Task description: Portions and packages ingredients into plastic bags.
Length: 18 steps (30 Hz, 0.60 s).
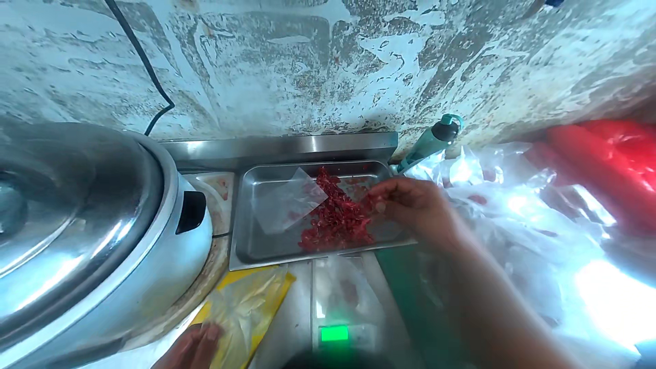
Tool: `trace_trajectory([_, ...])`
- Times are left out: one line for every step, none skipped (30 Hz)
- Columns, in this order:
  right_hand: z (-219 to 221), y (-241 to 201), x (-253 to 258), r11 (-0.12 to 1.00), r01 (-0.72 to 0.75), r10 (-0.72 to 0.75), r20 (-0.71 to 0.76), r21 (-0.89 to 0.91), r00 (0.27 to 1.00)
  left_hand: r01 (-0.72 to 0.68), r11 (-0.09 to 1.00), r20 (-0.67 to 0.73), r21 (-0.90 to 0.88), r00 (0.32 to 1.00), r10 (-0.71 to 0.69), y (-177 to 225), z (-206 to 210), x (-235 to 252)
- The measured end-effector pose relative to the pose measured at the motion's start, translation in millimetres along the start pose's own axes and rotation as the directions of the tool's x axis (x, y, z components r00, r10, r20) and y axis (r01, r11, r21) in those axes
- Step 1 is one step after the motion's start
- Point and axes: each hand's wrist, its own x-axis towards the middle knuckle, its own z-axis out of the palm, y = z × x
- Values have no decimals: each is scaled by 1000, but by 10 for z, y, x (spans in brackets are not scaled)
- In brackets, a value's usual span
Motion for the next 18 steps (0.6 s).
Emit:
trace_trajectory([-28, -78, -22, 999, 42, -42, -8, -4, 999, 9, 1000, 1, 9, 1000, -9, -13, -7, -11])
trace_trajectory([-58, -174, -47, 997, 81, -81, -14, -6, 997, 20, 1000, 4, 17, 1000, -20, -26, -13, -25])
trace_trajectory([-92, -270, -72, 992, 128, -128, -19, -5, 992, 34, 999, 9, 23, 999, -34, -37, -17, -38])
trace_trajectory([-132, -362, -98, 985, 170, -170, -23, 15, 985, 51, 998, 13, 24, 999, -51, -45, -15, -49])
trace_trajectory([-166, -464, -120, 977, 207, -206, -33, 51, 978, 65, 998, 20, 25, 998, -66, -53, -12, -57])
trace_trajectory([-190, -580, -140, 968, 236, -232, -53, 89, 971, 76, 997, 22, 26, 997, -76, -60, -6, -63])
trace_trajectory([-212, -700, -160, 957, 264, -257, -73, 121, 964, 80, 996, 24, 28, 996, -81, -67, 4, -67])
trace_trajectory([-238, -809, -173, 944, 299, -289, -87, 138, 953, 83, 996, 22, 31, 996, -83, -74, 17, -70])
trace_trajectory([-258, -915, -174, 928, 341, -330, -97, 148, 939, 83, 996, 14, 33, 996, -84, -83, 32, -71])
trace_trajectory([-292, -991, -170, 912, 383, -372, -96, 149, 923, 79, 996, 6, 34, 997, -79, -95, 44, -71])
trace_trajectory([-333, -1047, -168, 899, 417, -408, -90, 132, 908, 70, 997, -5, 27, 998, -70, -109, 57, -71])
trace_trajectory([-376, -1091, -176, 893, 437, -431, -74, 107, 899, 52, 999, -26, 10, 998, -52, -127, 74, -73])
trace_trajectory([-401, -1129, -194, 893, 445, -441, -64, 74, 895, 35, 999, -56, -14, 998, -36, -131, 92, -77])
trace_trajectory([-401, -1147, -217, 893, 447, -445, -58, 45, 894, 26, 999, -93, -27, 995, -28, -107, 113, -84])
trace_trajectory([-382, -1150, -247, 895, 445, -444, -49, 22, 895, 27, 1000, -129, -14, 991, -29, -59, 134, -91])
trace_trajectory([-346, -1145, -283, 899, 438, -437, -37, 11, 899, 33, 999, -156, 17, 987, -30, -1, 152, -93])
trace_trajectory([-298, -1132, -317, 906, 424, -423, -26, 19, 906, 35, 998, -158, 55, 987, -26, 50, 156, -93])
trace_trajectory([-243, -1111, -352, 914, 405, -405, -12, 32, 914, 17, 994, -143, 104, 990, -2, 68, 148, -89])
